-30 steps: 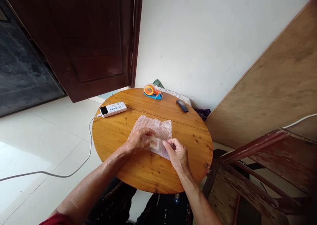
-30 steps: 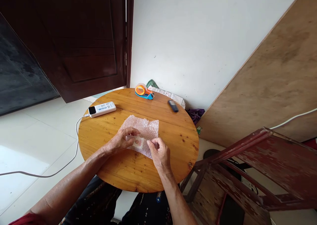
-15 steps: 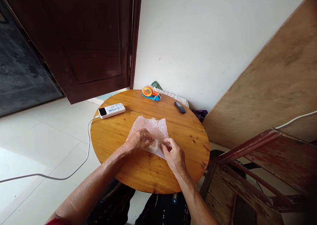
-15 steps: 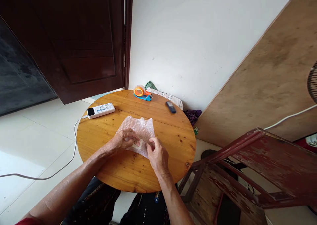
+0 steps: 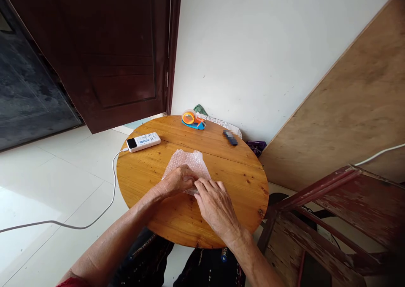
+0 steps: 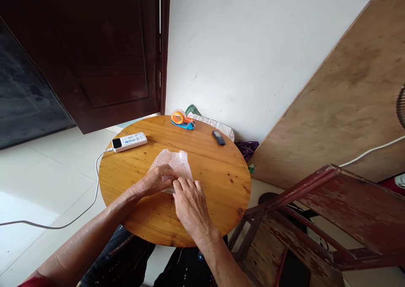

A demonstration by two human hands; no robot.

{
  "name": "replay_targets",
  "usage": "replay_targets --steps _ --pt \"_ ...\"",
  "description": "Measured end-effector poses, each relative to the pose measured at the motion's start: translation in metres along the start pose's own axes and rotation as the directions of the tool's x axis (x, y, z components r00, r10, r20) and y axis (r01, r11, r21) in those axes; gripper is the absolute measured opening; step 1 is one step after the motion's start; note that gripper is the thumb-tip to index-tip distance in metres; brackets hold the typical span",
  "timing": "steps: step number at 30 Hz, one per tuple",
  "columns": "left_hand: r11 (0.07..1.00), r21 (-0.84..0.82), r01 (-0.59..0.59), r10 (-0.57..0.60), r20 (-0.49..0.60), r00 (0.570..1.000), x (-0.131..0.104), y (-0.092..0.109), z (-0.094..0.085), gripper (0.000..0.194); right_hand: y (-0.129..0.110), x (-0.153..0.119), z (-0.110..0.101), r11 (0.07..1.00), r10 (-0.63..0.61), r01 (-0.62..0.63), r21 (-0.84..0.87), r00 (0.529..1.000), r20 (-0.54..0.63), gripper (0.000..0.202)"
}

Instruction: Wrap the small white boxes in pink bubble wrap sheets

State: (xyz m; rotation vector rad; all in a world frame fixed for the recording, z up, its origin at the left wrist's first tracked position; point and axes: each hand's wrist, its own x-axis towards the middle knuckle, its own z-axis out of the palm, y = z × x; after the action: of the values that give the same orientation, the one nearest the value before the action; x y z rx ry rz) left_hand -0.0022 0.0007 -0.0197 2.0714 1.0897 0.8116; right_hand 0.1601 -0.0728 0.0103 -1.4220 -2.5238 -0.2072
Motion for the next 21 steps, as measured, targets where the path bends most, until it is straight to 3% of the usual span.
replay_targets --steps 6,11,16,21 --pt "0.988 0.06 0.144 -0.139 -0.076 0.987 -0.009 -0.003 -0.018 0.043 0.005 0.007 0.005 0.999 -0.004 0.006 -0.036 0.999 0.054 0.025" --pt "0.935 0.189 0.3 -0.267 -0.181 0.947 -0.027 -0.015 -0.039 0.039 0.006 0.022 -0.003 0.996 -0.04 0.05 -0.072 0.991 0.129 0.034" --pt "0.876 0.243 0.415 -0.359 -0.243 0.901 -0.042 -0.026 -0.044 0.039 0.011 0.036 -0.007 0.983 -0.125 0.149 -0.103 0.97 0.21 0.026" --pt "0.823 0.229 0.52 -0.475 -0.224 0.851 -0.042 -0.017 -0.047 0.039 0.016 0.04 -0.005 0.978 -0.173 0.195 -0.081 0.961 0.217 0.024"
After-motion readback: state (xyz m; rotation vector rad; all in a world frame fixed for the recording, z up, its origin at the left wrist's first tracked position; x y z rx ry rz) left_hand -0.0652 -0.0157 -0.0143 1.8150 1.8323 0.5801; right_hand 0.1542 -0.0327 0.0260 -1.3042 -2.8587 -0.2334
